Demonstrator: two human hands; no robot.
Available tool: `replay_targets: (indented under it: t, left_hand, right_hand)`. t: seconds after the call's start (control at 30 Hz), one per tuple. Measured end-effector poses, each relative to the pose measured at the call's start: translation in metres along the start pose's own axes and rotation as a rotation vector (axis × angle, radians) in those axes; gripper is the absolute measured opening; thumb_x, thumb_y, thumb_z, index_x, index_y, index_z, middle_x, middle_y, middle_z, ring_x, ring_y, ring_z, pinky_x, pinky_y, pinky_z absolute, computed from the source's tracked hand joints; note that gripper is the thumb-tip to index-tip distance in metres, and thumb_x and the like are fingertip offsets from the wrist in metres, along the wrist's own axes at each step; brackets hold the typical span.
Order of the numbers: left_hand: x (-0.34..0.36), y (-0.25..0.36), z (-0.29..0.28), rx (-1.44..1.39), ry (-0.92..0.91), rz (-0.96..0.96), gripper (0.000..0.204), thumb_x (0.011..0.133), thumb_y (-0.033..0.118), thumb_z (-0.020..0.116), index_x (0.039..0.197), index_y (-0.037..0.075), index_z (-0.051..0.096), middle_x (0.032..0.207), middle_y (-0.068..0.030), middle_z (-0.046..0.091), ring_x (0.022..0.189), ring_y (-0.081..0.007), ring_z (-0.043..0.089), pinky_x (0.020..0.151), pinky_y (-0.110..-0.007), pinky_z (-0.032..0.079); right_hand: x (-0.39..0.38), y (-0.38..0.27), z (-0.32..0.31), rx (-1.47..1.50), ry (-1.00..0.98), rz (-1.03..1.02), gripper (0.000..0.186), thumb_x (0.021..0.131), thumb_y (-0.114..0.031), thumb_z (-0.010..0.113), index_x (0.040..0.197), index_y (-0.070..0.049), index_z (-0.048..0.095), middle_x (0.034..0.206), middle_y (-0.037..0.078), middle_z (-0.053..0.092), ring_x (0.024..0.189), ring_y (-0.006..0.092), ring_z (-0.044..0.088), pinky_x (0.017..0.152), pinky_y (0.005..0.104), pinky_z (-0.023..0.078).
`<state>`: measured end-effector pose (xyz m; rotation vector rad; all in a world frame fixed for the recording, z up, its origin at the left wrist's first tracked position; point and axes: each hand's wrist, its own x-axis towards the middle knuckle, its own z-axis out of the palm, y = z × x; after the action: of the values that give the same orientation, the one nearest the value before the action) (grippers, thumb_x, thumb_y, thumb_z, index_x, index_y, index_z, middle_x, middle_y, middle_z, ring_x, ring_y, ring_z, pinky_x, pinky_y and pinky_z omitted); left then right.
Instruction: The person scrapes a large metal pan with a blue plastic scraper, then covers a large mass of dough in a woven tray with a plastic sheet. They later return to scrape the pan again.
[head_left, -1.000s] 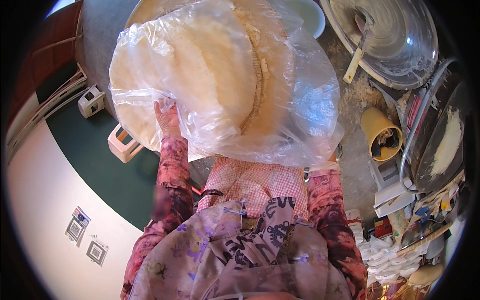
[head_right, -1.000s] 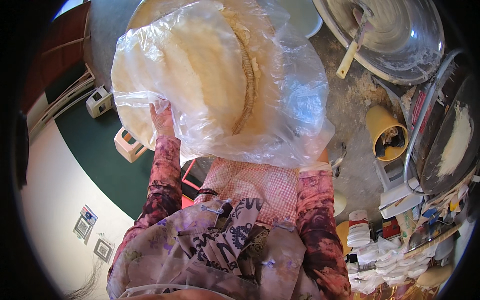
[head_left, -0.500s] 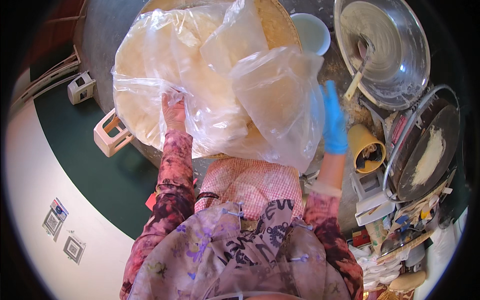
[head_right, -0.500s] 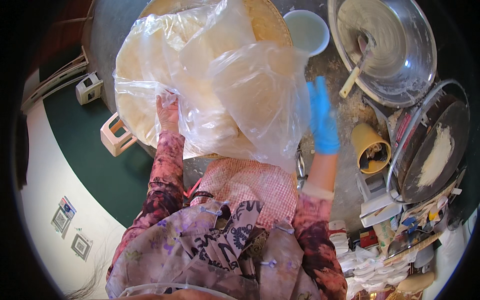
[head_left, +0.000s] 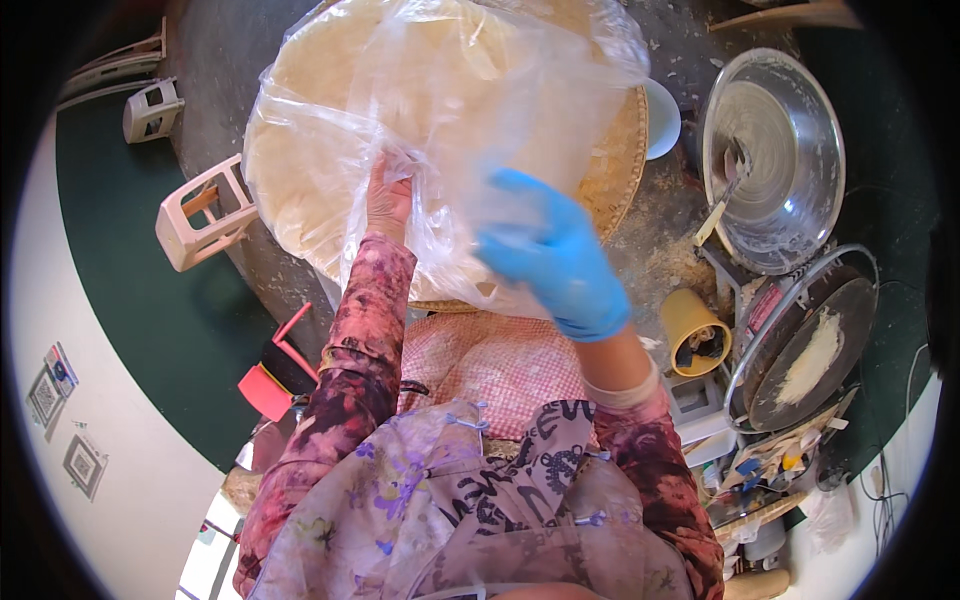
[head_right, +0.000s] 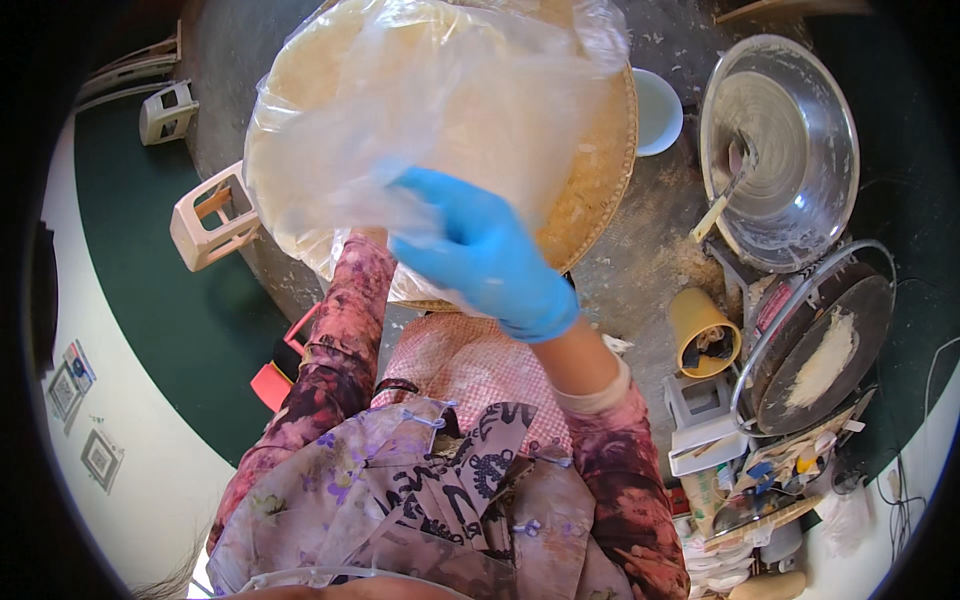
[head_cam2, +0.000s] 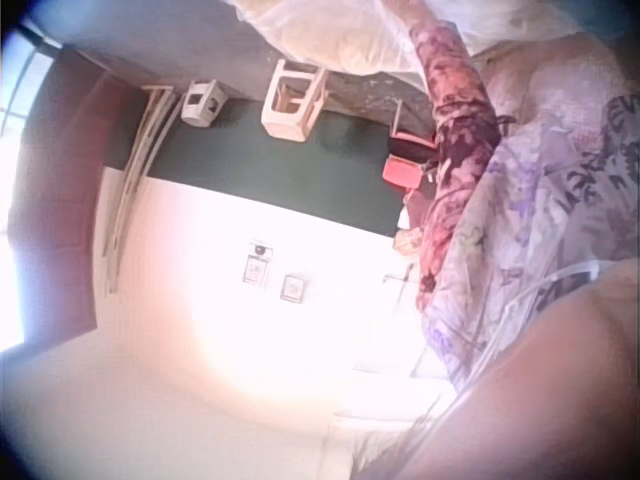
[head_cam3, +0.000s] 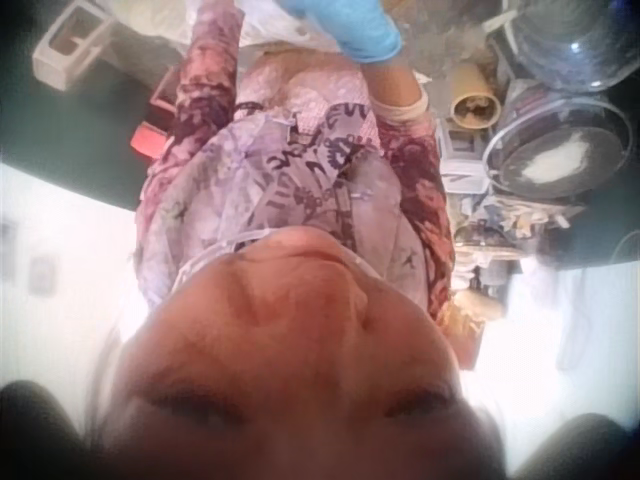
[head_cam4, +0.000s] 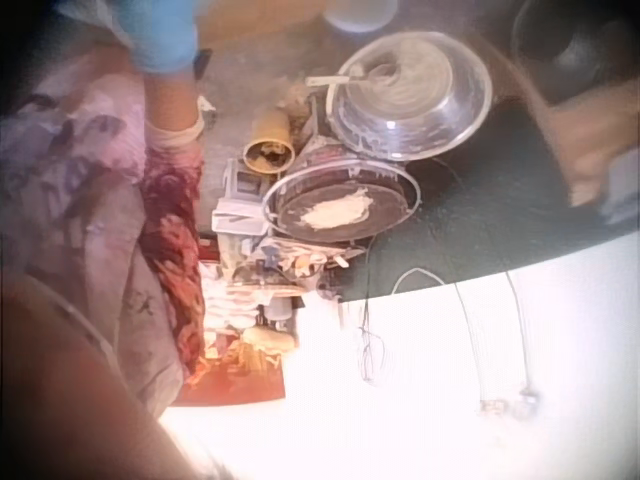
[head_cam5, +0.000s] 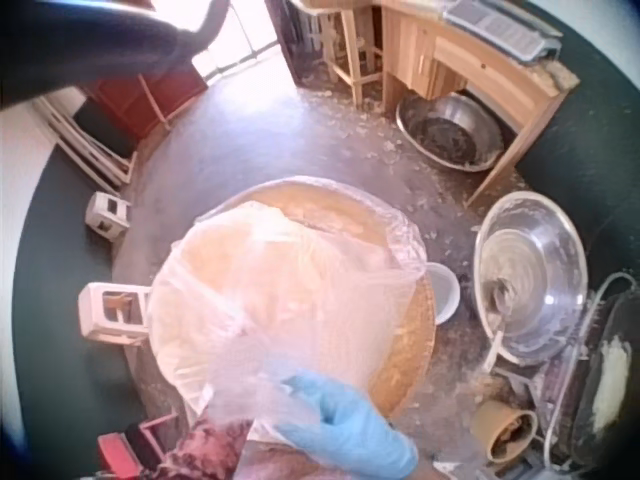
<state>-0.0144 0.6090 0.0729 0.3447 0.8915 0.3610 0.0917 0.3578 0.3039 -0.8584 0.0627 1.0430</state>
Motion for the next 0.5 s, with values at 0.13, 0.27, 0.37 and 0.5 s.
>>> replay_targets:
  t: [0.13, 0.27, 0.37, 0.5]
  left_hand:
    - [-0.005, 0.001, 0.000, -0.062, -0.014, -0.009, 0.022, 0.081, 0.013, 0.062, 0.101, 0.004, 0.059, 0.099, -0.0099, 0.064, 0.090, -0.0248, 0.061, 0.077, -0.037, 0.051]
    - [-0.009, 0.005, -0.010, -0.087, -0.028, -0.016, 0.022, 0.081, 0.012, 0.062, 0.101, 0.004, 0.059, 0.098, -0.0105, 0.064, 0.089, -0.0254, 0.061, 0.077, -0.037, 0.051]
    - [-0.011, 0.005, -0.019, -0.093, -0.024, -0.014, 0.022, 0.081, 0.012, 0.061, 0.101, 0.004, 0.059, 0.098, -0.0108, 0.064, 0.089, -0.0259, 0.061, 0.076, -0.037, 0.051]
    - [-0.014, 0.002, -0.027, -0.040, -0.039, -0.010, 0.022, 0.080, 0.011, 0.061, 0.101, 0.003, 0.059, 0.098, -0.0113, 0.064, 0.089, -0.0264, 0.061, 0.076, -0.037, 0.051]
  right_hand:
    - [0.072, 0.058, 0.051, -0.079, -0.109, -0.020, 0.050, 0.084, -0.008, 0.059, 0.130, 0.003, 0.043, 0.104, 0.006, 0.060, 0.086, 0.0090, 0.054, 0.074, 0.0226, 0.045]
    - [0.130, 0.125, 0.071, -0.285, -0.169, -0.011, 0.046, 0.085, -0.009, 0.057, 0.126, 0.006, 0.046, 0.118, 0.015, 0.058, 0.104, 0.0171, 0.056, 0.091, 0.0277, 0.044]
    - [0.169, 0.169, 0.072, -0.475, -0.184, -0.029, 0.042, 0.084, -0.010, 0.056, 0.122, 0.007, 0.050, 0.119, 0.019, 0.057, 0.106, 0.0202, 0.056, 0.093, 0.0290, 0.043]
    - [0.207, 0.199, 0.058, -0.783, -0.305, 0.055, 0.037, 0.081, -0.011, 0.056, 0.115, 0.003, 0.057, 0.112, 0.019, 0.061, 0.102, 0.0252, 0.060, 0.090, 0.0315, 0.045]
